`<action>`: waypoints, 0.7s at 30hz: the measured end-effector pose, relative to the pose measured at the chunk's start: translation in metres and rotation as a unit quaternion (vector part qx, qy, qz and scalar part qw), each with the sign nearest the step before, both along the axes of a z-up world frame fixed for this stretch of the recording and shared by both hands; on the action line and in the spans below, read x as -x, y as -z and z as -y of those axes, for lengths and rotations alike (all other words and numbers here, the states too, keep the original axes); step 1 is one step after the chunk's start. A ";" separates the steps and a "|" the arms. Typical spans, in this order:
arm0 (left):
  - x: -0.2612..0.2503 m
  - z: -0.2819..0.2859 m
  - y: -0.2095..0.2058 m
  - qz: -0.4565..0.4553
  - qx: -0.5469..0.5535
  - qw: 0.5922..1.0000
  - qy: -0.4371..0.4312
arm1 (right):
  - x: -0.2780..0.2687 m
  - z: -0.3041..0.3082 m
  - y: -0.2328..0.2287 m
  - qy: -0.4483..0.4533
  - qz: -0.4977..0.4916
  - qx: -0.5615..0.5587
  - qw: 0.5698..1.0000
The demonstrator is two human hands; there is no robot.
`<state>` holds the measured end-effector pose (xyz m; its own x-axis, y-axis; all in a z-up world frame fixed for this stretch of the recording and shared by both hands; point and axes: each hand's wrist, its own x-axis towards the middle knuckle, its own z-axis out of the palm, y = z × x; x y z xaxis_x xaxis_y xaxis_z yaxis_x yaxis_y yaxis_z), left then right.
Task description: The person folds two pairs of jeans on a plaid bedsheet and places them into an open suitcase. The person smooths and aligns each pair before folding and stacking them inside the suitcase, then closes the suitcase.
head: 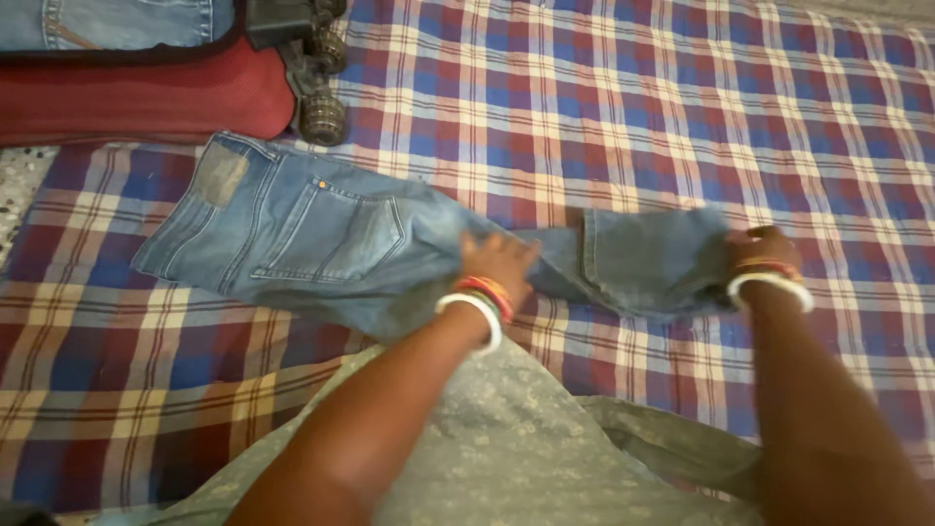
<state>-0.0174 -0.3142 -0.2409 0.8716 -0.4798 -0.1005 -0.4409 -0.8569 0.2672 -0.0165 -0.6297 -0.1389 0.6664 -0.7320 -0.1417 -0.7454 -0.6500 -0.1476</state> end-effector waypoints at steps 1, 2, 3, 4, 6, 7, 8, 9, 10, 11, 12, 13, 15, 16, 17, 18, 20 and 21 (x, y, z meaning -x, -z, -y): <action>-0.012 -0.015 0.001 -0.068 -0.023 0.997 -0.021 | -0.006 -0.006 0.011 -0.029 -0.012 0.062 0.998; -0.020 -0.031 0.003 -0.046 -0.019 0.997 -0.058 | -0.012 -0.015 0.024 -0.132 0.031 0.101 0.986; -0.028 -0.046 0.007 -0.023 -0.015 0.995 -0.095 | -0.019 -0.025 0.033 -0.232 0.074 0.137 0.960; -0.040 -0.060 0.009 -0.017 -0.011 0.993 -0.117 | -0.033 -0.044 0.047 -0.154 0.109 -0.045 0.981; -0.056 -0.086 0.014 -0.001 0.003 0.989 -0.149 | -0.054 -0.089 0.072 -0.276 0.172 -0.092 0.941; -0.063 -0.097 0.016 0.008 0.014 0.987 -0.159 | -0.065 -0.116 0.086 -0.302 0.113 -0.150 0.935; -0.067 -0.107 0.019 0.016 0.024 0.985 -0.169 | -0.079 -0.150 0.103 -0.394 0.141 -0.121 0.900; -0.073 -0.115 0.020 0.017 0.037 0.986 -0.160 | -0.082 -0.174 0.119 -0.371 0.118 -0.243 0.888; -0.077 -0.121 0.022 0.016 0.050 0.987 -0.151 | -0.089 -0.199 0.133 -0.389 0.110 -0.247 0.881; -0.082 -0.125 0.024 0.015 0.063 0.988 -0.142 | -0.096 -0.218 0.144 -0.406 0.101 -0.251 0.873; -0.087 -0.126 0.024 0.003 0.051 0.991 -0.123 | -0.099 -0.230 0.151 -0.397 0.084 -0.259 0.876; -0.091 -0.126 0.024 -0.009 0.039 0.994 -0.104 | -0.100 -0.239 0.156 -0.388 0.067 -0.267 0.880; -0.105 -0.127 0.017 -0.028 -0.016 0.998 -0.061 | -0.102 -0.248 0.153 -0.404 0.030 -0.280 0.870; -0.110 -0.127 0.013 -0.039 -0.052 0.997 -0.039 | -0.101 -0.247 0.148 -0.429 0.009 -0.284 0.857; -0.116 -0.129 0.009 -0.043 -0.083 0.995 -0.027 | -0.099 -0.247 0.142 -0.455 -0.013 -0.288 0.843; -0.120 -0.130 0.005 -0.046 -0.105 0.993 -0.023 | -0.096 -0.245 0.136 -0.471 -0.008 -0.280 0.837; -0.125 -0.137 -0.001 -0.048 -0.145 0.988 -0.023 | -0.089 -0.241 0.124 -0.502 0.001 -0.267 0.823; -0.125 -0.141 -0.003 -0.048 -0.154 0.987 -0.024 | -0.085 -0.237 0.118 -0.516 0.016 -0.268 0.814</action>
<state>0.1080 -0.1729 -0.2375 0.8719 -0.3717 -0.3188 -0.3827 -0.9234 0.0302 0.0682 -0.3930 -0.2570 0.8967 0.3801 -0.2267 0.1656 -0.7632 -0.6246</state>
